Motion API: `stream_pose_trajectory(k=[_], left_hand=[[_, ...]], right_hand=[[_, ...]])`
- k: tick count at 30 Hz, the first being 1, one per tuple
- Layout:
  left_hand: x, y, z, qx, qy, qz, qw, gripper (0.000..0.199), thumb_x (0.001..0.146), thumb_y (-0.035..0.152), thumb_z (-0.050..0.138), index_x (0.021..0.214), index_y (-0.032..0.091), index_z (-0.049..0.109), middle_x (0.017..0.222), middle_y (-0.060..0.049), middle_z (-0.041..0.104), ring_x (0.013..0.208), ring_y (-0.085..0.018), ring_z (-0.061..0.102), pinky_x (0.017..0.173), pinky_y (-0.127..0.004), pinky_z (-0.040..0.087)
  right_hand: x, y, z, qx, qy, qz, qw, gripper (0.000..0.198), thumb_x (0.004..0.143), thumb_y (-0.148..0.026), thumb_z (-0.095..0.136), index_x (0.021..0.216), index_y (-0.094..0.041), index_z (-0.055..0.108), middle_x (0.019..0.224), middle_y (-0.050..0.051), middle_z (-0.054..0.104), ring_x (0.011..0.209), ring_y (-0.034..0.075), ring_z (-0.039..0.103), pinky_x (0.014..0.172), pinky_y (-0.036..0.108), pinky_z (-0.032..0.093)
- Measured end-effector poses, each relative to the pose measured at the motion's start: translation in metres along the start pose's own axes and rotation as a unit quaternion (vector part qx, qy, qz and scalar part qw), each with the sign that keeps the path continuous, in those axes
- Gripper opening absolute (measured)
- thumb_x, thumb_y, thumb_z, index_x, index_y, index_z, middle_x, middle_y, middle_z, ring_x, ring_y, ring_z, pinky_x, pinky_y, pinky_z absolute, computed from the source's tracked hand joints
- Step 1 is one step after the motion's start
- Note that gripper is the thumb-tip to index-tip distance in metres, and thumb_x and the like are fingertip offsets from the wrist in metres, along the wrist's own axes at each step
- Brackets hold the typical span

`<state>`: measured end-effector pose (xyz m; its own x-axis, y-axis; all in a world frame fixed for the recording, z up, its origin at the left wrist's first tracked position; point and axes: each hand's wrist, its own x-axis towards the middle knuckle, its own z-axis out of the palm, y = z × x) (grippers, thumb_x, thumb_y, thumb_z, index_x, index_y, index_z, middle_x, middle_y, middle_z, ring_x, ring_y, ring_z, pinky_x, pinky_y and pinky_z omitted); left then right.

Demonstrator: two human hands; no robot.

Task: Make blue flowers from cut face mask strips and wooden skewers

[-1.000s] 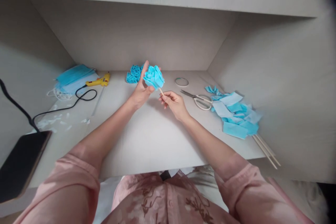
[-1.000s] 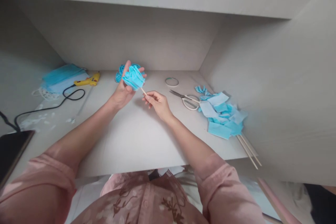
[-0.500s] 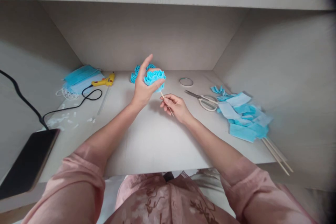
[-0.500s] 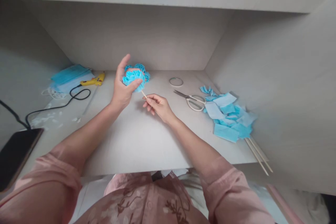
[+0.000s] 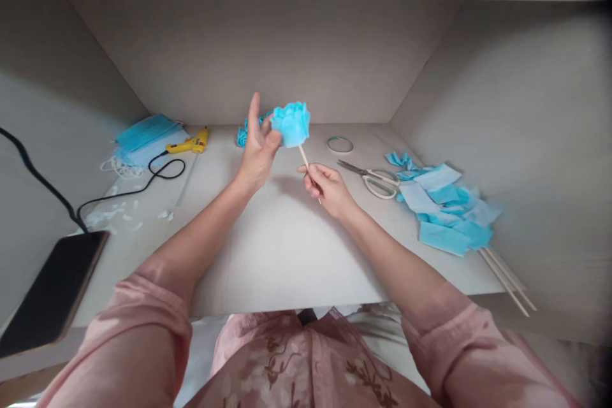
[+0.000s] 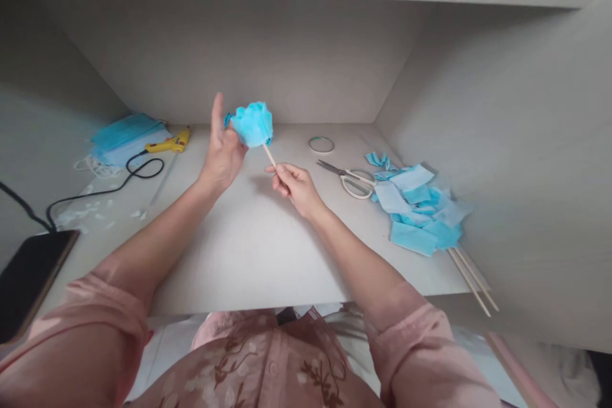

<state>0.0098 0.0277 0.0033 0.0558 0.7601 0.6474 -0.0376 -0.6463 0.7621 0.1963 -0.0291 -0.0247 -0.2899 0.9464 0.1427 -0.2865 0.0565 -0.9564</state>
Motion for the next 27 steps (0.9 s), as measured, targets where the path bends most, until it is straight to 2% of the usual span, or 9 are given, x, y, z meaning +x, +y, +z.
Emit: stream_pose_trajectory(k=[3,5,8,10,12,17,20,23,27], left_hand=[[-0.002,-0.014,-0.011,0.057,-0.010,-0.083,0.995,0.070,0.098,0.070,0.038,0.152,0.026,0.042,0.129,-0.012,0.067,0.108,-0.022,0.069,0.090,-0.034,0.055],[-0.004,-0.025,-0.019,0.200,-0.038,-0.138,0.969,0.056,0.098,0.055,0.048,0.137,0.017,0.060,0.118,-0.014,0.072,0.105,-0.023,0.068,0.093,-0.036,0.054],[-0.005,-0.040,-0.025,0.445,-0.123,-0.172,0.870,0.041,0.093,0.029,0.055,0.128,0.013,0.068,0.121,-0.015,0.072,0.113,-0.028,0.065,0.103,-0.039,0.049],[-0.001,-0.048,-0.023,0.533,-0.181,-0.172,0.808,0.043,0.092,0.023,0.053,0.130,0.012,0.068,0.130,-0.017,0.068,0.122,-0.031,0.062,0.104,-0.040,0.047],[0.006,-0.053,-0.020,0.563,-0.218,-0.175,0.778,0.040,0.090,0.023,0.055,0.125,0.012,0.071,0.132,-0.019,0.067,0.123,-0.033,0.061,0.102,-0.039,0.048],[0.023,-0.059,-0.007,0.582,-0.256,-0.206,0.744,0.029,0.087,0.020,0.055,0.105,0.013,0.077,0.113,-0.018,0.075,0.104,-0.032,0.069,0.086,-0.036,0.051],[0.020,-0.047,-0.010,0.597,-0.258,-0.211,0.729,0.028,0.087,0.021,0.053,0.100,0.015,0.076,0.109,-0.017,0.076,0.099,-0.032,0.070,0.081,-0.035,0.050],[0.001,-0.019,-0.038,0.614,-0.247,-0.204,0.721,0.027,0.088,0.025,0.050,0.095,0.017,0.075,0.104,-0.015,0.076,0.096,-0.031,0.069,0.077,-0.034,0.048],[-0.035,0.034,-0.121,0.650,-0.161,-0.178,0.721,0.017,0.082,0.027,0.051,0.079,0.020,0.067,0.088,-0.008,0.072,0.082,-0.028,0.065,0.073,-0.034,0.045]], right_hand=[[0.005,-0.002,-0.007,0.015,0.051,-0.024,0.998,0.049,0.073,-0.063,0.078,0.092,-0.019,0.073,0.060,-0.005,0.054,0.046,0.005,0.034,0.046,0.025,0.017],[0.009,-0.001,-0.013,0.019,0.065,-0.031,0.997,0.049,0.071,-0.063,0.079,0.092,-0.019,0.073,0.061,-0.005,0.054,0.047,0.005,0.033,0.047,0.026,0.016],[0.012,0.002,-0.018,0.020,0.074,-0.034,0.996,0.048,0.071,-0.062,0.079,0.091,-0.019,0.073,0.061,-0.005,0.053,0.047,0.005,0.032,0.048,0.026,0.015],[0.013,0.004,-0.021,0.020,0.076,-0.033,0.996,0.048,0.071,-0.062,0.078,0.092,-0.019,0.073,0.061,-0.005,0.053,0.047,0.005,0.032,0.049,0.027,0.015],[0.014,0.006,-0.023,0.020,0.076,-0.032,0.996,0.048,0.071,-0.062,0.078,0.092,-0.019,0.072,0.062,-0.005,0.053,0.047,0.005,0.032,0.049,0.027,0.015],[0.015,0.007,-0.025,0.007,0.079,-0.025,0.997,0.050,0.070,-0.063,0.077,0.092,-0.018,0.072,0.063,-0.005,0.054,0.047,0.005,0.033,0.048,0.027,0.015],[0.015,0.007,-0.025,0.004,0.079,-0.024,0.997,0.051,0.070,-0.063,0.077,0.092,-0.018,0.072,0.063,-0.005,0.055,0.047,0.005,0.033,0.047,0.027,0.014],[0.016,0.008,-0.025,0.007,0.076,-0.025,0.997,0.051,0.070,-0.064,0.076,0.092,-0.018,0.072,0.063,-0.005,0.055,0.046,0.005,0.033,0.047,0.026,0.014],[0.017,0.009,-0.024,0.016,0.073,-0.027,0.997,0.052,0.068,-0.064,0.078,0.092,-0.017,0.072,0.062,-0.005,0.056,0.046,0.005,0.034,0.047,0.026,0.014]])
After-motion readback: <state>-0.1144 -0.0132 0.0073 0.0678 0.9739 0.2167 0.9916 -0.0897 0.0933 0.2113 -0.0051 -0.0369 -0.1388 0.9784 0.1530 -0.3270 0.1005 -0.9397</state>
